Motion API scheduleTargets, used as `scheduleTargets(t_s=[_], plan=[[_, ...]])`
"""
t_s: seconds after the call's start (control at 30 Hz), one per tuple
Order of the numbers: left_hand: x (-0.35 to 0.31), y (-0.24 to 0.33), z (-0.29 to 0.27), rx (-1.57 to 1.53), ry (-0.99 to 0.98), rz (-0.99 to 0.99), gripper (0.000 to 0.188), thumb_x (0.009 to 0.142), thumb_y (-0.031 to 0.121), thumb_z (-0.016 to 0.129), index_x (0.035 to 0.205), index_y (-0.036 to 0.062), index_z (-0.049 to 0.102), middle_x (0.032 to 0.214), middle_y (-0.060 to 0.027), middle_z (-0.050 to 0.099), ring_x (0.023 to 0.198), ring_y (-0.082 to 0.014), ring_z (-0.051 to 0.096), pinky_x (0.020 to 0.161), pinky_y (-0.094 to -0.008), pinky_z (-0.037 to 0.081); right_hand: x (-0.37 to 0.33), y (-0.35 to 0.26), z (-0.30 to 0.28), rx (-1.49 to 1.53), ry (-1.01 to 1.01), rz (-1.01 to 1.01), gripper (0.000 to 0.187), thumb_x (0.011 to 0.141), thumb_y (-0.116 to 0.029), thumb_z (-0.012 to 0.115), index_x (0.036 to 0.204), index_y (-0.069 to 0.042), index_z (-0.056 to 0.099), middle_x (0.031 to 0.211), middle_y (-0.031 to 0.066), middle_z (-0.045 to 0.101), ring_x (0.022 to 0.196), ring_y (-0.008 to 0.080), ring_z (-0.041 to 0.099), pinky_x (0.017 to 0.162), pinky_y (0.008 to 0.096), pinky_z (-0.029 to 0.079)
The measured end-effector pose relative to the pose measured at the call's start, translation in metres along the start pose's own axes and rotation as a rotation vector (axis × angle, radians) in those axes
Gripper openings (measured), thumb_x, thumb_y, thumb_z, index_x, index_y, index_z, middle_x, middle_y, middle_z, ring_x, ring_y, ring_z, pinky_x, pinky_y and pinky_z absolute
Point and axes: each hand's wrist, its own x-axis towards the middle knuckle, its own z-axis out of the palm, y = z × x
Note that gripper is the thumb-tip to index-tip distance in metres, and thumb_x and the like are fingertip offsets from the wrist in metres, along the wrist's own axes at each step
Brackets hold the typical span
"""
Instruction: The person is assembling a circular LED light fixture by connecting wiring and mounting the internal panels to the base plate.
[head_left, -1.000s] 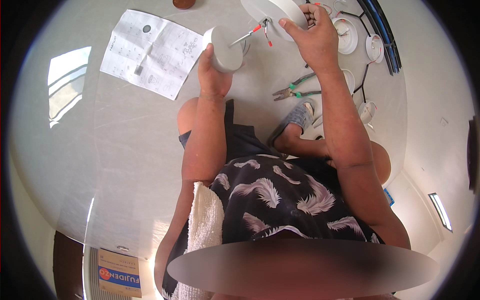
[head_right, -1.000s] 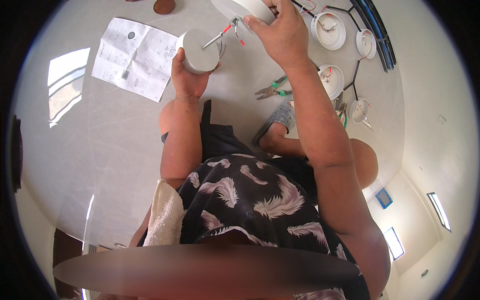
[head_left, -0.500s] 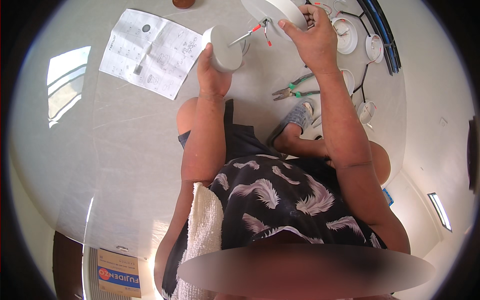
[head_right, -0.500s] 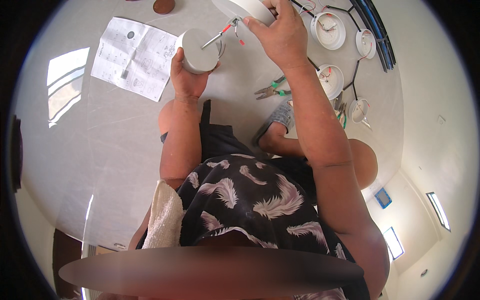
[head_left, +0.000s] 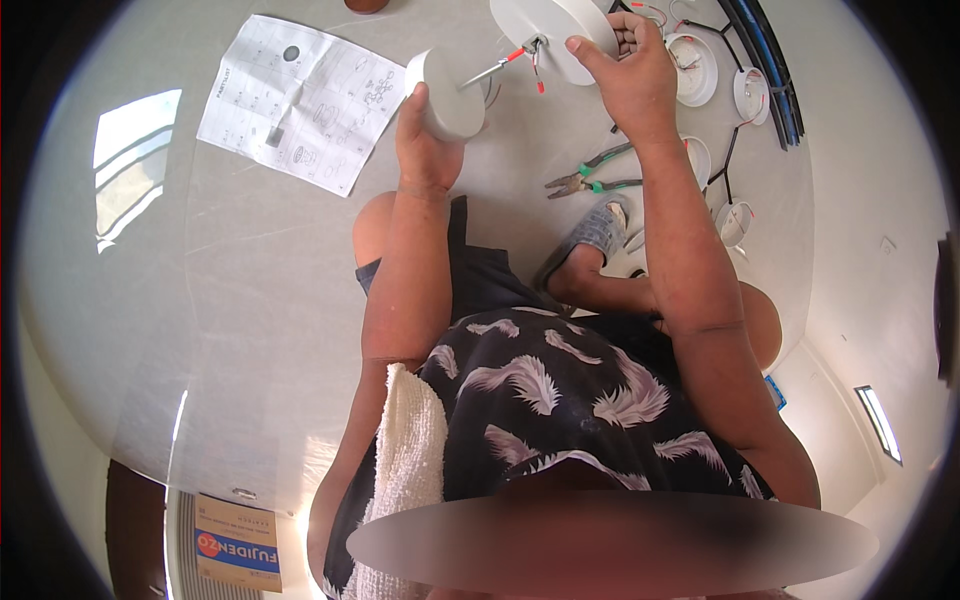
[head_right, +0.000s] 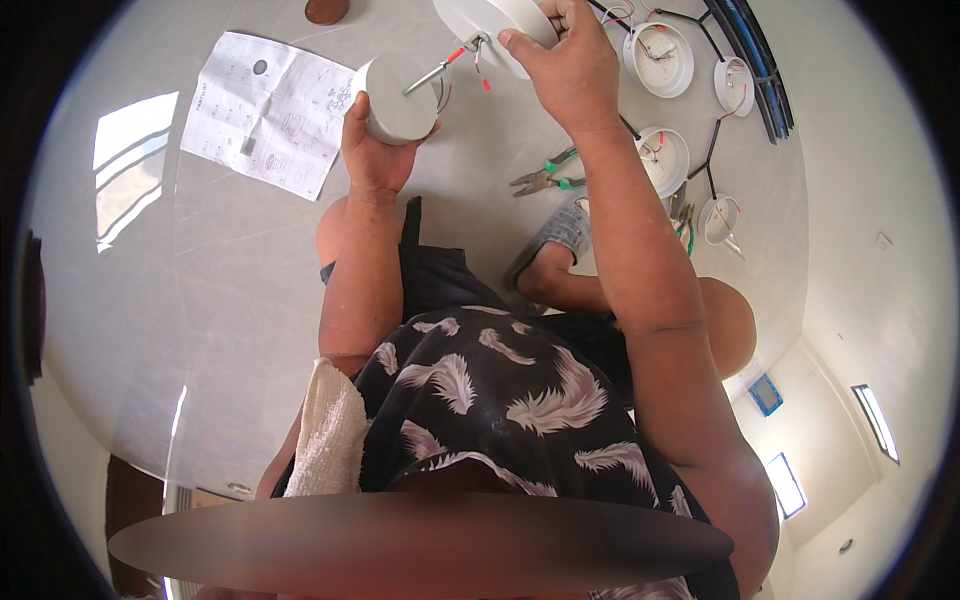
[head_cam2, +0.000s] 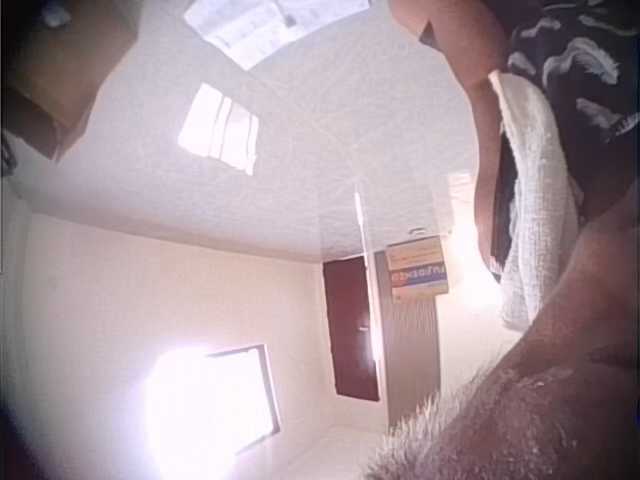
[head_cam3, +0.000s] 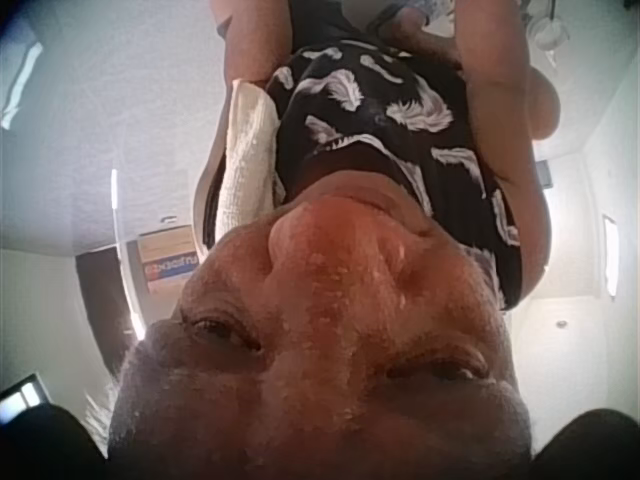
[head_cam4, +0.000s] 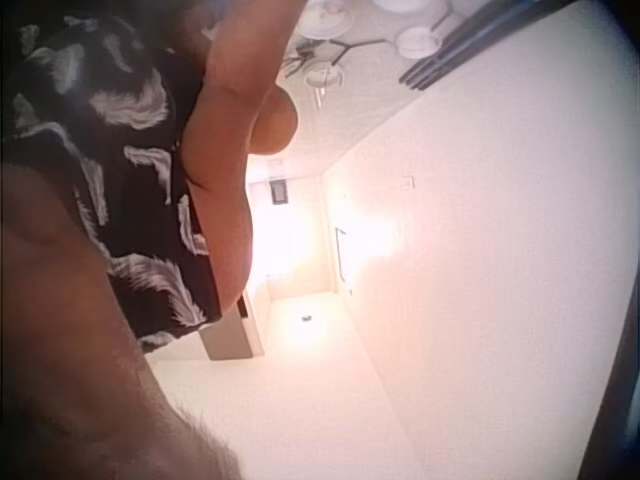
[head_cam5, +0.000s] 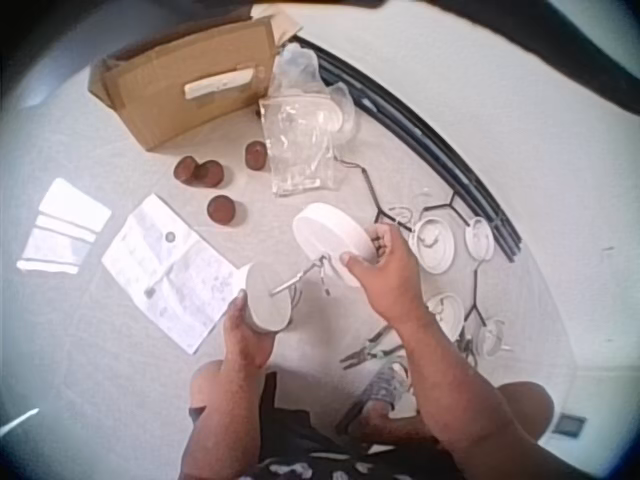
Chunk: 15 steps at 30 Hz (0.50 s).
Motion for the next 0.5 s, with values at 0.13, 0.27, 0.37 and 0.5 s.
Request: scheduleTargets(t_s=[0.13,0.27,0.37,0.5], plan=[[0.0005,-0.001,-0.0014,0.007,0.001,-0.014,0.054,0.085,0.047,0.044,0.126,0.0126,0.045,0.122,-0.0073,0.051,0.11,-0.0285,0.049,0.079,-0.0507,0.042,-0.0005,-0.0012,0.0014,0.053,-0.007,0.013,0.047,0.069,-0.03,0.078,0.098,0.0,0.058,0.081,0.003,0.06,0.073,0.0096,0.055,0.069,0.0237,0.047],[0.0007,-0.0015,-0.0016,0.017,0.008,-0.021,0.054,0.085,0.047,0.043,0.126,0.0123,0.045,0.122,-0.0075,0.051,0.11,-0.0285,0.049,0.08,-0.0509,0.042,0.0022,-0.0044,-0.0022,0.052,-0.01,-0.009,0.043,0.069,-0.023,0.076,0.1,0.0,0.055,0.085,0.0086,0.06,0.077,0.016,0.058,0.07,0.028,0.047],[0.0005,-0.001,0.0,0.013,0.021,-0.022,0.053,0.086,0.047,0.042,0.126,0.0123,0.045,0.122,-0.0078,0.051,0.11,-0.0283,0.049,0.08,-0.051,0.042,0.0022,-0.0058,-0.0038,0.028,-0.012,-0.03,0.041,0.069,-0.016,0.075,0.1,-0.001,0.052,0.086,0.0134,0.06,0.079,0.0217,0.06,0.07,0.032,0.047],[0.0006,-0.0006,-0.0006,0.016,0.009,-0.018,0.052,0.086,0.047,0.042,0.125,0.0123,0.046,0.12,-0.008,0.052,0.109,-0.0281,0.049,0.08,-0.0505,0.042,0.0009,-0.0098,-0.0045,0.039,-0.046,-0.018,0.04,0.07,-0.015,0.074,0.1,0.0,0.053,0.086,0.0135,0.06,0.079,0.0216,0.06,0.069,0.0317,0.047]])
